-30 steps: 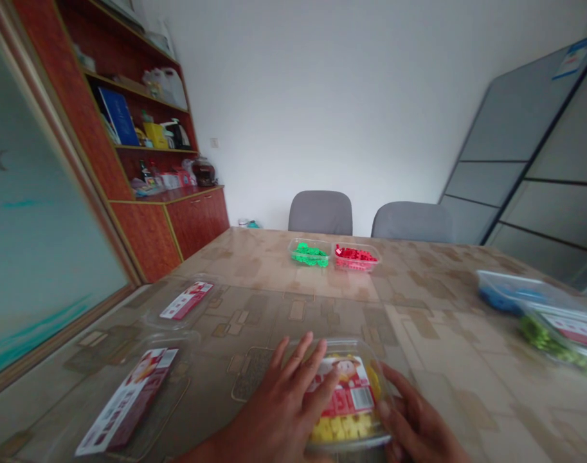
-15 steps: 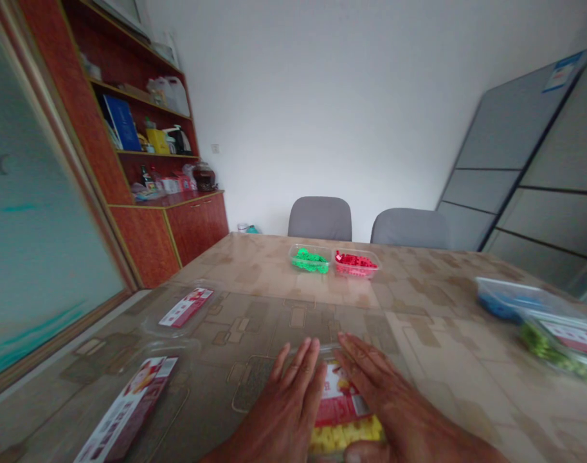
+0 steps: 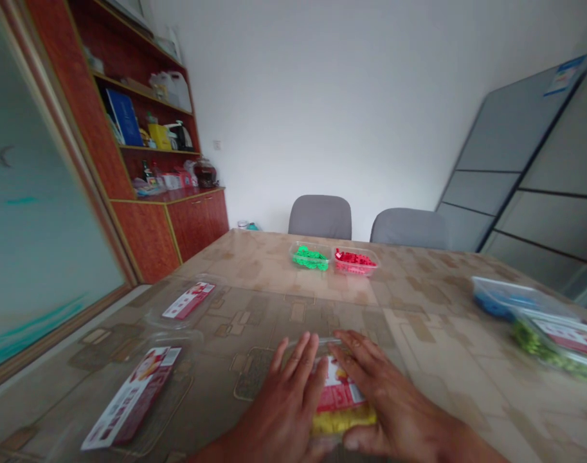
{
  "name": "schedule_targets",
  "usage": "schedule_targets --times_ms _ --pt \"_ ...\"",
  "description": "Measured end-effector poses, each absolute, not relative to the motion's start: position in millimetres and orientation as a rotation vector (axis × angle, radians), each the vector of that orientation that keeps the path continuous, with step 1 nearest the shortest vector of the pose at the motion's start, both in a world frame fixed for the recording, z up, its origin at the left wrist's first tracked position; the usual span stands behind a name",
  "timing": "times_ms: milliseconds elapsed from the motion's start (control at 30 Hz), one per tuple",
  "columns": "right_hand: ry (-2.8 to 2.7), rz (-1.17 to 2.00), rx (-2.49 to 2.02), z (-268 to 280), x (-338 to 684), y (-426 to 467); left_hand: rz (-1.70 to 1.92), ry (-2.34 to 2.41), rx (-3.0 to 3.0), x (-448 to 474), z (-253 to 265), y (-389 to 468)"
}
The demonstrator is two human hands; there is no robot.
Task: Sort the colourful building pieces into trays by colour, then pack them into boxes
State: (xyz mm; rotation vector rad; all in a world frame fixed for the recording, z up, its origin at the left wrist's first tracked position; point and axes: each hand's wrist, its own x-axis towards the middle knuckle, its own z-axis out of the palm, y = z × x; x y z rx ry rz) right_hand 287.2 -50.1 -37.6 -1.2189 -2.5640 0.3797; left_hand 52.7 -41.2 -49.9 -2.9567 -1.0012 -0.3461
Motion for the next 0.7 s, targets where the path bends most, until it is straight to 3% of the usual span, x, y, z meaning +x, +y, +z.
schedule_targets --times_ms 233,400,700 --pt "-2.573 0.289 -1.151 -33.5 291.5 -42.4 -0.266 -0.989 -3.008 37.3 -55.1 -17.1" --pt "-2.605 -0.055 -1.154 -61.0 283.4 -30.9 -0.044 -1.178 -3.075 26.4 -46.9 -11.3" --pt "-2.687 -0.581 -1.132 -43.0 284.3 -36.7 -0.103 -1.419 -3.171 59.3 -26.9 -9.0"
